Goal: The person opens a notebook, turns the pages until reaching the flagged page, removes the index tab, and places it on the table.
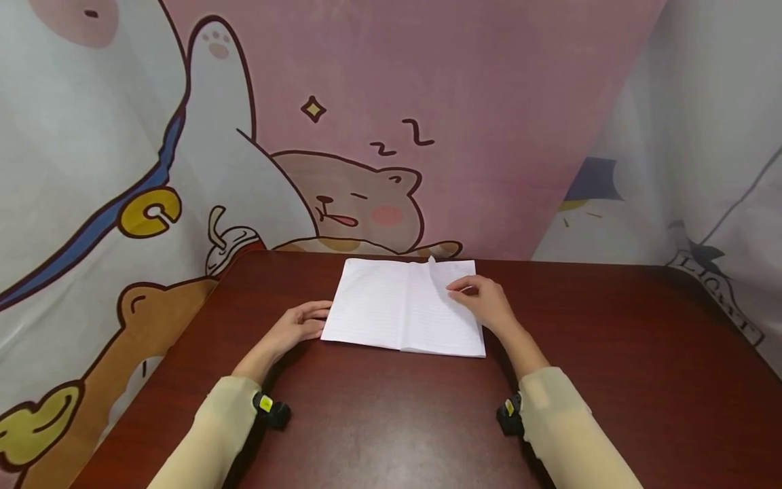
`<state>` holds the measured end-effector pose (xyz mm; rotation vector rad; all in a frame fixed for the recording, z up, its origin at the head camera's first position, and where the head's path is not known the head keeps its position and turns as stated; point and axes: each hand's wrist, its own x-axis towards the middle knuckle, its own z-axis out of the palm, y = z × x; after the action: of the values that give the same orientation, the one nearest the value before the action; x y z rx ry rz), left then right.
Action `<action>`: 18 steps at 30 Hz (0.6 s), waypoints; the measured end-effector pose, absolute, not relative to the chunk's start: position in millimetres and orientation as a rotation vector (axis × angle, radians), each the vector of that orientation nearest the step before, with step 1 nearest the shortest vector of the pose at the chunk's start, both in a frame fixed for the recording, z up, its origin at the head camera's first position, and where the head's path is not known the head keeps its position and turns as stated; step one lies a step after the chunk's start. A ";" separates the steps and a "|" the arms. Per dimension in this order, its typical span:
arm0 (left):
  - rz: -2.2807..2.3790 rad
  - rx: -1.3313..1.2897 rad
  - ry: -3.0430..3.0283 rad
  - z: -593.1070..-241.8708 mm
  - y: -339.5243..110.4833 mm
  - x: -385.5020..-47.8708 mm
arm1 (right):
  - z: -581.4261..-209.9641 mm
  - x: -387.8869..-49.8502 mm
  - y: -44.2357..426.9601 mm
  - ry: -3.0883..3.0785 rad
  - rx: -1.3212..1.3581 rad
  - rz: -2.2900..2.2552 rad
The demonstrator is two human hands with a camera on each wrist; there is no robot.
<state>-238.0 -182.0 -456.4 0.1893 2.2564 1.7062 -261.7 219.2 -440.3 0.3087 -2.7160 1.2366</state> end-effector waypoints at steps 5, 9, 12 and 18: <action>1.712 0.185 2.248 -456.0 -181.9 -238.0 | -440.6 -262.3 216.9 -2.697 0.388 1.304; 1.713 0.195 2.241 -455.9 -182.5 -238.2 | -440.9 -260.8 216.0 -2.700 0.426 1.344; 1.716 0.187 2.239 -455.4 -182.5 -237.7 | -440.2 -259.1 215.3 -2.687 0.477 1.375; 1.709 0.158 2.250 -454.3 -181.1 -236.8 | -437.7 -257.9 215.5 -2.664 0.560 1.453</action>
<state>-236.8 -181.1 -454.3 0.1584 2.2499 1.7092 -257.9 215.5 -437.7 0.5598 -2.6638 1.4535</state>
